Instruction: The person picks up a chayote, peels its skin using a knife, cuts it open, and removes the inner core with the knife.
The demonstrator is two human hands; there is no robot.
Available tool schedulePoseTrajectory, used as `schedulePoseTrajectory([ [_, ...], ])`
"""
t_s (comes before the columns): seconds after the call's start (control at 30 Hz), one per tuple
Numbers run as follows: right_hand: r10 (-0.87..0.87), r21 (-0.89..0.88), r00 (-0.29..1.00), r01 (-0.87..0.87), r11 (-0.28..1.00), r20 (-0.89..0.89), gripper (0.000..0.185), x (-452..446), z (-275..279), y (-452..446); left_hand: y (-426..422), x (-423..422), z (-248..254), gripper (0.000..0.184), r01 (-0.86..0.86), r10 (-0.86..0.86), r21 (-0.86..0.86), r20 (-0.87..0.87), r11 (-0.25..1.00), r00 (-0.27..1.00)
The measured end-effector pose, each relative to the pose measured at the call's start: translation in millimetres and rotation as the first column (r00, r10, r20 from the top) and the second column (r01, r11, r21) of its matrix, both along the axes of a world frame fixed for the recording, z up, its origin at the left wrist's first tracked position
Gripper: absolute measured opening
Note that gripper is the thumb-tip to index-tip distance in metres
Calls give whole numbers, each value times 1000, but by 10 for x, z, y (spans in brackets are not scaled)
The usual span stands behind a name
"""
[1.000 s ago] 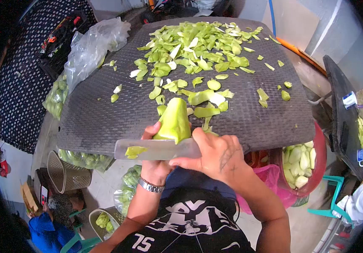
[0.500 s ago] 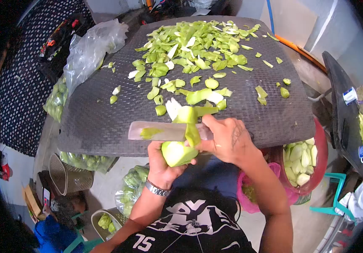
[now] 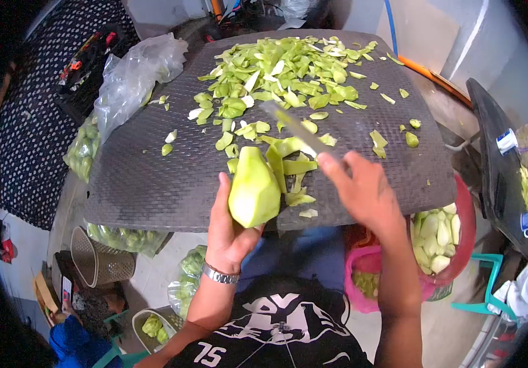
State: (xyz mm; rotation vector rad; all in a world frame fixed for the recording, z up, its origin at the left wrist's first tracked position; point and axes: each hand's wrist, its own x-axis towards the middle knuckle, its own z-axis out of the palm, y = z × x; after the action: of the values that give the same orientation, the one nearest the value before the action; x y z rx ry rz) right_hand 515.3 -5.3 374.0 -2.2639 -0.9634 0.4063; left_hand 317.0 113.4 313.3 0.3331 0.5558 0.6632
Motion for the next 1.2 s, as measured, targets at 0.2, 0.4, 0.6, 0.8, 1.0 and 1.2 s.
schedulePoseTrajectory([
  [0.2, 474, 150, 863, -499, 853, 173, 62, -517, -29, -129, 83, -8, -153, 63, 197, -189, -34, 167, 980, 968],
  [0.4, 517, 46, 783, -565, 824, 345, 69, -571, -62, -63, 10, 15, -127, 60, 187, -192, 44, 219, 981, 957],
  [0.6, 557, 41, 751, -608, 793, 355, 70, -531, -129, -73, -41, 70, -111, 58, 127, -131, 34, 193, 991, 973],
  [0.8, 544, 127, 732, -636, 761, 409, 71, -455, -233, -60, -44, 74, -168, 62, 120, -111, -31, 200, 992, 973],
  [1.0, 223, 18, 963, -228, 973, 152, 48, 220, -288, -23, -45, -106, -200, 69, 229, -267, 171, 250, 958, 931],
  [1.2, 542, 157, 813, -576, 802, 215, 62, -382, -159, -118, 69, 36, -361, 62, 176, -152, -50, 314, 983, 937],
])
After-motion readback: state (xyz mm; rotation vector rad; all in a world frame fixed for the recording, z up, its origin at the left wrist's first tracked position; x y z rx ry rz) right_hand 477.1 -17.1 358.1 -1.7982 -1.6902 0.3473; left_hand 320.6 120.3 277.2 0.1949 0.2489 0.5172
